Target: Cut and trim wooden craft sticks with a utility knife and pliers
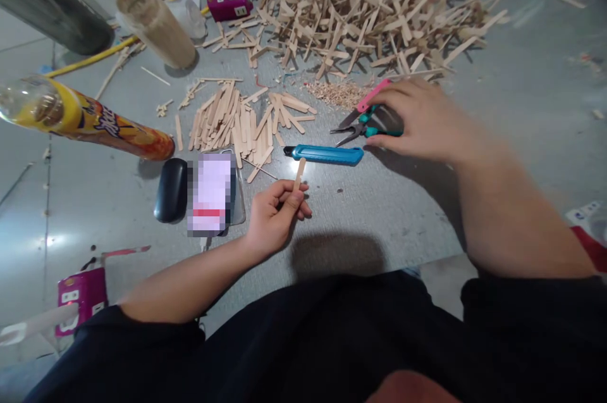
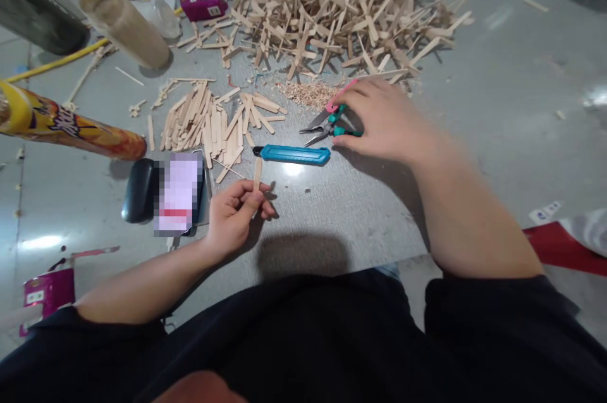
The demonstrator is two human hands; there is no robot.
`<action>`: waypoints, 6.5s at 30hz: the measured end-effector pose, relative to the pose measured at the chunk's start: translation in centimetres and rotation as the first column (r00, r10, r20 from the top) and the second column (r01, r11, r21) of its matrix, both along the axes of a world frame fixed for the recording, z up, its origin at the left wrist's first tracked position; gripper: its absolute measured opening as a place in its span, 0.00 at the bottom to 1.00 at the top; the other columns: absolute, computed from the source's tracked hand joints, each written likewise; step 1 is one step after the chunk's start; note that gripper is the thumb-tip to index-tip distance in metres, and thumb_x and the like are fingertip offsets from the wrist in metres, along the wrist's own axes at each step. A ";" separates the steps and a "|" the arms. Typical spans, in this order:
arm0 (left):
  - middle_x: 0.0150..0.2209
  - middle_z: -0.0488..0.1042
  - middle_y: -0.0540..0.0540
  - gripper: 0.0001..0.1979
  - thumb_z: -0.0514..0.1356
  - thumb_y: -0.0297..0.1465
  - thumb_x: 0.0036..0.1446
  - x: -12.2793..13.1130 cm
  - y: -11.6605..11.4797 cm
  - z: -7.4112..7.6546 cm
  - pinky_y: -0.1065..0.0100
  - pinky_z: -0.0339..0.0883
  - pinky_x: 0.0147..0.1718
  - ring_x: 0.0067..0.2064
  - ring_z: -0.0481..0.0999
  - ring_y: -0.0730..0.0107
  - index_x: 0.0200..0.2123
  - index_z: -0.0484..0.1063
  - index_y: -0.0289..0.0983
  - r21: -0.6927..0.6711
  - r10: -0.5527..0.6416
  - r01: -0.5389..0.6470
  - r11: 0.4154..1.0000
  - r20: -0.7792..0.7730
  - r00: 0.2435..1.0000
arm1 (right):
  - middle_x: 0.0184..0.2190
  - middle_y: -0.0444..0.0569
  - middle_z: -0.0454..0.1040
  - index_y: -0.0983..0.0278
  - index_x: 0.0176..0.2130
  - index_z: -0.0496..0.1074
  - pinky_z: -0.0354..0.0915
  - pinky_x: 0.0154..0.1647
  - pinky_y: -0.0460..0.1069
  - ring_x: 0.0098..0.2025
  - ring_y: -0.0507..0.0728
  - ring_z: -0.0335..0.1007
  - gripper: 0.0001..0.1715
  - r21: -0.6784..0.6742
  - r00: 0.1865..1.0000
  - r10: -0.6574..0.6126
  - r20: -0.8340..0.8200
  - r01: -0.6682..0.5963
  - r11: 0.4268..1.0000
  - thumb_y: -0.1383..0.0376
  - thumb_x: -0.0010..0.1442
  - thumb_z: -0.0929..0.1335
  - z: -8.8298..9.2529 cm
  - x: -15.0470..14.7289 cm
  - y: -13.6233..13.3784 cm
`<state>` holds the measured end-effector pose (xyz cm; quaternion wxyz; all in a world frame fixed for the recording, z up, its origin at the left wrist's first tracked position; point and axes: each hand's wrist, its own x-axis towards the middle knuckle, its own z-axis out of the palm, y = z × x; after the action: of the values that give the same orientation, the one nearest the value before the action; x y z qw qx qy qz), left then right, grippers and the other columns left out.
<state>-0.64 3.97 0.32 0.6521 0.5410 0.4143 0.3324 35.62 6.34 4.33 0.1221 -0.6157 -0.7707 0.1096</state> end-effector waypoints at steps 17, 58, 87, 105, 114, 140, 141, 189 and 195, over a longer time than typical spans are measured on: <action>0.28 0.86 0.45 0.24 0.74 0.55 0.71 0.2 0.0 -0.9 0.68 0.79 0.30 0.26 0.81 0.71 0.46 0.85 0.38 -0.036 0.001 0.002 0.999 0.075 0.997 | 0.65 0.73 0.75 0.65 0.62 0.80 0.67 0.67 0.66 0.63 0.74 0.73 0.20 -0.116 0.995 -0.084 0.044 0.089 0.989 0.60 0.77 0.72 0.5 1.7 0.4; 0.19 0.68 0.57 0.15 0.68 0.43 0.81 0.4 -0.6 -0.6 0.76 0.52 0.17 0.18 0.63 0.81 0.46 0.86 0.38 0.230 0.178 -0.242 0.943 0.269 0.947 | 0.52 0.54 0.91 0.57 0.64 0.77 0.81 0.52 0.60 0.51 0.68 0.91 0.19 0.085 0.878 0.230 -0.420 -0.214 0.973 0.50 0.83 0.71 -2.1 -9.9 -6.3; 0.30 0.81 0.49 0.19 0.78 0.48 0.68 0.1 0.2 -0.7 0.72 0.70 0.28 0.28 0.75 0.75 0.38 0.85 0.38 0.234 0.317 -0.334 0.913 0.110 0.942 | 0.41 0.50 0.90 0.57 0.55 0.84 0.78 0.42 0.56 0.39 0.63 0.87 0.19 -0.108 0.850 0.141 -0.507 -0.225 0.968 0.48 0.81 0.71 -1.0 -10.1 -5.8; 0.31 0.79 0.52 0.26 0.84 0.47 0.61 0.6 1.0 -1.3 0.76 0.75 0.27 0.27 0.77 0.79 0.34 0.75 0.40 -0.055 0.287 -0.286 0.957 0.355 0.890 | 0.32 0.47 0.77 0.62 0.49 0.81 0.58 0.19 0.48 0.24 0.52 0.64 0.29 -0.564 0.268 -0.563 -0.782 -0.687 0.458 0.39 0.78 0.74 0.2 -9.3 -5.0; 0.31 0.80 0.50 0.23 0.82 0.47 0.62 0.5 0.2 -1.5 0.77 0.76 0.26 0.26 0.77 0.79 0.35 0.77 0.39 -0.054 0.308 -0.305 0.951 0.270 0.912 | 0.56 0.62 0.88 0.55 0.61 0.81 0.78 0.53 0.73 0.57 0.81 0.85 0.22 0.255 0.999 -0.035 -0.038 0.043 0.966 0.47 0.76 0.75 0.3 -4.5 -4.0; 0.28 0.81 0.51 0.25 0.81 0.51 0.65 0.8 0.3 -0.3 0.78 0.75 0.24 0.23 0.77 0.80 0.38 0.77 0.38 -0.043 0.256 -0.253 0.967 0.234 0.938 | 0.51 0.51 0.92 0.53 0.60 0.86 0.82 0.49 0.63 0.44 0.67 0.90 0.19 0.078 0.920 0.115 -0.376 -0.092 0.993 0.53 0.74 0.80 0.3 -7.4 -5.6; 0.28 0.81 0.51 0.25 0.81 0.51 0.65 0.8 0.3 -0.3 0.78 0.75 0.24 0.23 0.76 0.80 0.38 0.77 0.38 -0.046 0.253 -0.249 0.967 0.232 0.939 | 0.51 0.51 0.92 0.52 0.61 0.86 0.82 0.49 0.62 0.44 0.67 0.90 0.19 0.060 0.913 0.122 -0.390 -0.107 0.992 0.53 0.75 0.79 0.3 -7.7 -5.9; 0.27 0.84 0.48 0.20 0.78 0.46 0.70 0.2 0.0 0.2 0.79 0.79 0.24 0.23 0.81 0.77 0.38 0.80 0.36 0.111 0.207 -0.225 0.968 0.151 0.967 | 0.37 0.52 0.87 0.59 0.46 0.83 0.72 0.42 0.57 0.39 0.65 0.85 0.19 -0.227 0.894 0.108 -0.435 -0.224 0.948 0.48 0.79 0.70 0.2 -9.5 -5.4; 0.27 0.83 0.50 0.23 0.80 0.47 0.68 0.4 0.1 0.0 0.78 0.81 0.26 0.25 0.83 0.76 0.37 0.77 0.38 0.058 0.143 -0.164 0.985 0.270 0.952 | 0.30 0.46 0.78 0.61 0.42 0.84 0.65 0.33 0.51 0.30 0.56 0.73 0.27 -0.419 0.767 -0.044 -0.640 -0.301 0.857 0.42 0.77 0.74 0.4 -9.2 -5.0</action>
<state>-0.27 4.08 0.34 0.6514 0.4836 0.3509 0.4676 26.43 1.38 4.75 0.2010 -0.4967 -0.6713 0.5121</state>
